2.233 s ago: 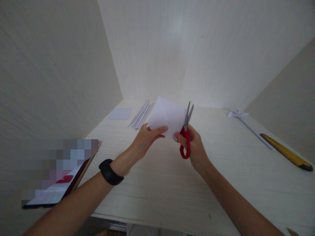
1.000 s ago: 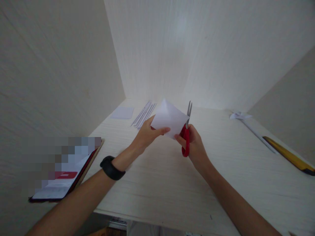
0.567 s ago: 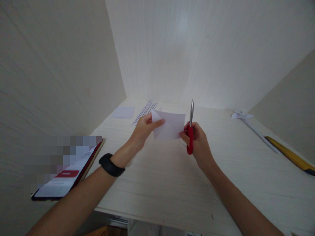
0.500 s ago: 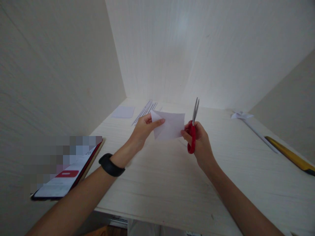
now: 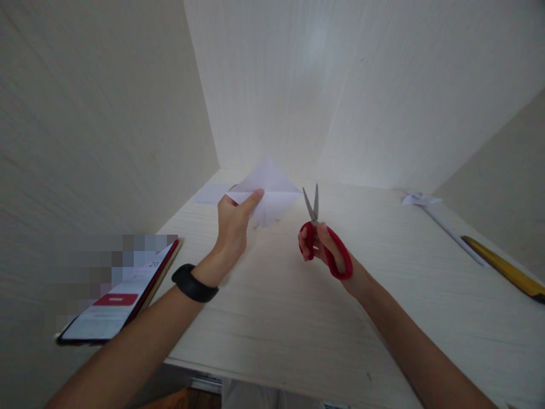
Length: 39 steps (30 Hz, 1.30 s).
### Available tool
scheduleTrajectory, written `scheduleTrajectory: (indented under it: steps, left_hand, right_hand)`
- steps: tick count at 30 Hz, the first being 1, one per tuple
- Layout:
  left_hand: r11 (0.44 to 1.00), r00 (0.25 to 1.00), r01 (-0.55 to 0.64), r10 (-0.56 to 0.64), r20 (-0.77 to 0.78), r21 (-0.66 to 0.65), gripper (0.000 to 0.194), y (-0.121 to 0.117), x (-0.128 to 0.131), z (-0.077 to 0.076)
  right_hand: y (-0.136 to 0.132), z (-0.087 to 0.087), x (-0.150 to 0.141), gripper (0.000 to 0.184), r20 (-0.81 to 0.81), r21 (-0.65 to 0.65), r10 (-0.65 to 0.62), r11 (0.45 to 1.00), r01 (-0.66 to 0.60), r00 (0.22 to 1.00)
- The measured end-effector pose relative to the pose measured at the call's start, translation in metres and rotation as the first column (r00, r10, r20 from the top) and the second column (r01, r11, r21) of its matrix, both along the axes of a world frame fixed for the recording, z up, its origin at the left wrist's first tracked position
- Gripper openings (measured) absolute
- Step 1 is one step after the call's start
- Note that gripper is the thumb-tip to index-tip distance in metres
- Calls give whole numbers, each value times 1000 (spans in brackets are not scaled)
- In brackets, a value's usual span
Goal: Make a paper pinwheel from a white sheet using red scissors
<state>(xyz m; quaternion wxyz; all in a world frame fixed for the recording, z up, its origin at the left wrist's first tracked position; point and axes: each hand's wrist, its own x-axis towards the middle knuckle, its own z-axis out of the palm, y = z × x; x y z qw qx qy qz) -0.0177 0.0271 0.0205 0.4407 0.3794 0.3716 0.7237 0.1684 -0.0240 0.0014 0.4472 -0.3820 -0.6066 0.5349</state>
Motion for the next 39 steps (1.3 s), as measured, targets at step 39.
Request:
scheduleTrajectory:
  steps: [39]
  left_hand:
    - [984, 982, 176, -175, -69, 12, 20, -14, 9, 5]
  right_hand:
    - [1, -4, -1, 52, 184, -1, 242, 969, -246, 953]
